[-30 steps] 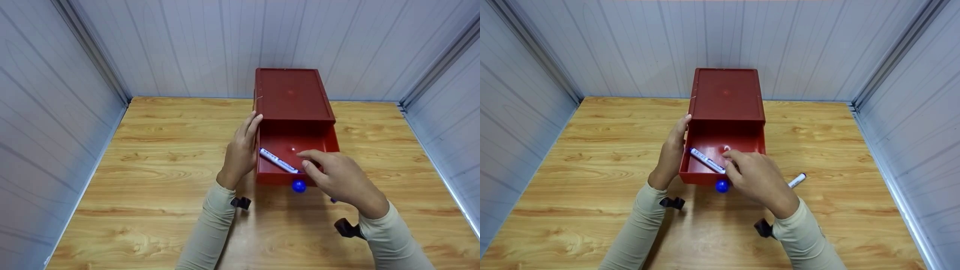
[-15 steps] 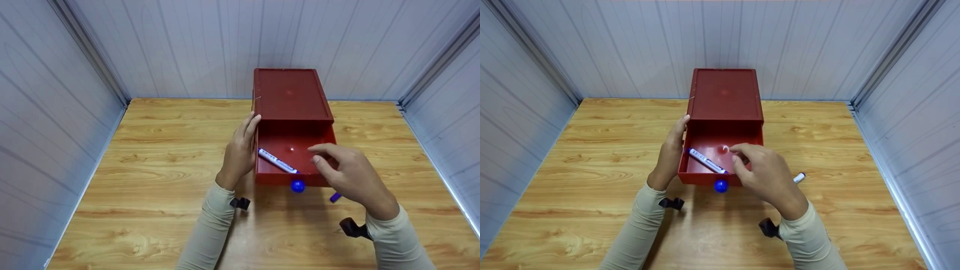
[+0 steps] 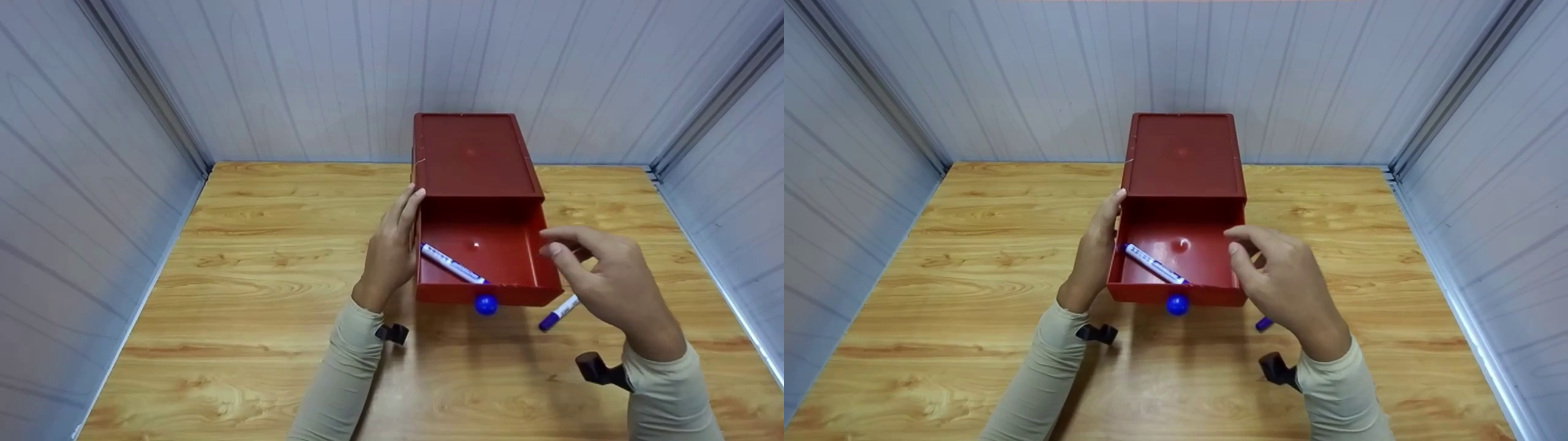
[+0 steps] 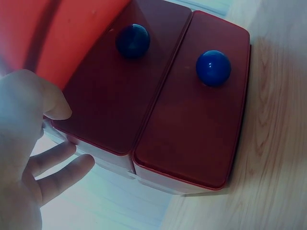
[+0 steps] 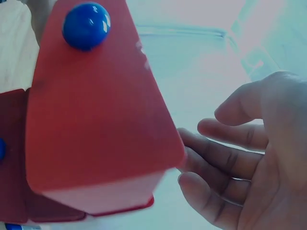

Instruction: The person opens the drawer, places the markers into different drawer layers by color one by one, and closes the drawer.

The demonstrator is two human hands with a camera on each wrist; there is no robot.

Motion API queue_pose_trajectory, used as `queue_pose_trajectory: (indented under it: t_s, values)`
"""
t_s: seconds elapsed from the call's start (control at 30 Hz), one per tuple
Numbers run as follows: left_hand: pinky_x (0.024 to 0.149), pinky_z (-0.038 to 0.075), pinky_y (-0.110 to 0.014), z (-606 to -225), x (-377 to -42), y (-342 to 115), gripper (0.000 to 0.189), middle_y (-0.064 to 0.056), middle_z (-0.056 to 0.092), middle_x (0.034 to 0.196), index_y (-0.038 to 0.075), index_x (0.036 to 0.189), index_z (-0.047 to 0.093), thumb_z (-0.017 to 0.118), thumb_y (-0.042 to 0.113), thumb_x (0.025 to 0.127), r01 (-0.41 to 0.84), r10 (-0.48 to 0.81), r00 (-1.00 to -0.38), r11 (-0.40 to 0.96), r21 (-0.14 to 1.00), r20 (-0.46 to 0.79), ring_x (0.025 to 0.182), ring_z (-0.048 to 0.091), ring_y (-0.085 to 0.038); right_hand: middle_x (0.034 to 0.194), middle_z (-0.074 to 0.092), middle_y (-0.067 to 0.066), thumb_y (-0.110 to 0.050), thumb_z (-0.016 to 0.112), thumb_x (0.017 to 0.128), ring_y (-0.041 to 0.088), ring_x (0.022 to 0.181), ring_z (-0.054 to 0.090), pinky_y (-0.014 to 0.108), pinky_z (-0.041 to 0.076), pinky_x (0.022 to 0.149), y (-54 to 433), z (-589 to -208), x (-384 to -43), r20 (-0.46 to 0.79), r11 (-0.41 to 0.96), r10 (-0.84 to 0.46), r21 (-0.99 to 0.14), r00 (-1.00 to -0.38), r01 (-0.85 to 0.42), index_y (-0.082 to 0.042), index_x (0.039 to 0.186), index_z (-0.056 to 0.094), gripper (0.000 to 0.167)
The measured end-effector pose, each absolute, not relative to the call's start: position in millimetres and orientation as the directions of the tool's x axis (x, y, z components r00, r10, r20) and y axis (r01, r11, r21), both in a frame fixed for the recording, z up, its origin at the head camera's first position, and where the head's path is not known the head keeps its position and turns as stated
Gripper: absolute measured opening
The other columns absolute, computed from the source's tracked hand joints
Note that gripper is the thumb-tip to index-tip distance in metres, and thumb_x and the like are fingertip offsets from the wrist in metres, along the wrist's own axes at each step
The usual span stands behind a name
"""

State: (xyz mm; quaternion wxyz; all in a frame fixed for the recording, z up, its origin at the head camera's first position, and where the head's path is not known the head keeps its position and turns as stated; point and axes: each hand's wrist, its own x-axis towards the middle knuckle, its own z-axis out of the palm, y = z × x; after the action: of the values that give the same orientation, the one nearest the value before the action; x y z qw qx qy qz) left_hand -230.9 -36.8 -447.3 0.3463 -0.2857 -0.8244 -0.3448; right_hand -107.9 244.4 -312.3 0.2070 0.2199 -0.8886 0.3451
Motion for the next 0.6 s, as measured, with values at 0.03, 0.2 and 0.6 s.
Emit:
queue_pose_trajectory:
  t_s: [0.03, 0.2, 0.6]
  values:
    - [0.100, 0.048, -0.041, -447, -231, -37, 0.070, -0.011, 0.037, 0.157, 0.016, 0.156, 0.032, 0.056, -0.004, 0.093, 0.711, 0.231, -0.597, 0.596, 0.373, 0.769, 0.133, 0.048, -0.028, 0.092, 0.074, -0.007, 0.000, 0.064, 0.093, 0.008, 0.077, 0.064, 0.014, 0.047, 0.067, 247, -312, -108, 0.530, 0.666, -0.239, -0.521, -0.814, -0.534, -0.007, 0.112, 0.075, 0.022]
    - [0.099, 0.048, -0.042, -448, -231, -37, 0.070, -0.011, 0.038, 0.157, 0.016, 0.155, 0.033, 0.058, -0.001, 0.093, 0.713, 0.229, -0.597, 0.591, 0.377, 0.769, 0.134, 0.048, -0.028, 0.090, 0.074, -0.003, 0.002, 0.065, 0.092, 0.005, 0.077, 0.064, 0.014, 0.045, 0.066, 258, -316, -107, 0.551, 0.675, -0.187, -0.530, -0.813, -0.514, -0.008, 0.112, 0.076, 0.024]
    - [0.097, 0.050, -0.043, -448, -231, -38, 0.073, -0.010, 0.038, 0.157, 0.016, 0.155, 0.033, 0.060, -0.002, 0.090, 0.707, 0.232, -0.606, 0.595, 0.382, 0.761, 0.130, 0.051, -0.030, 0.090, 0.073, 0.000, 0.005, 0.063, 0.093, 0.004, 0.078, 0.064, 0.014, 0.042, 0.063, 279, -333, -108, 0.532, 0.680, -0.129, -0.566, -0.837, -0.465, -0.008, 0.113, 0.074, 0.027]
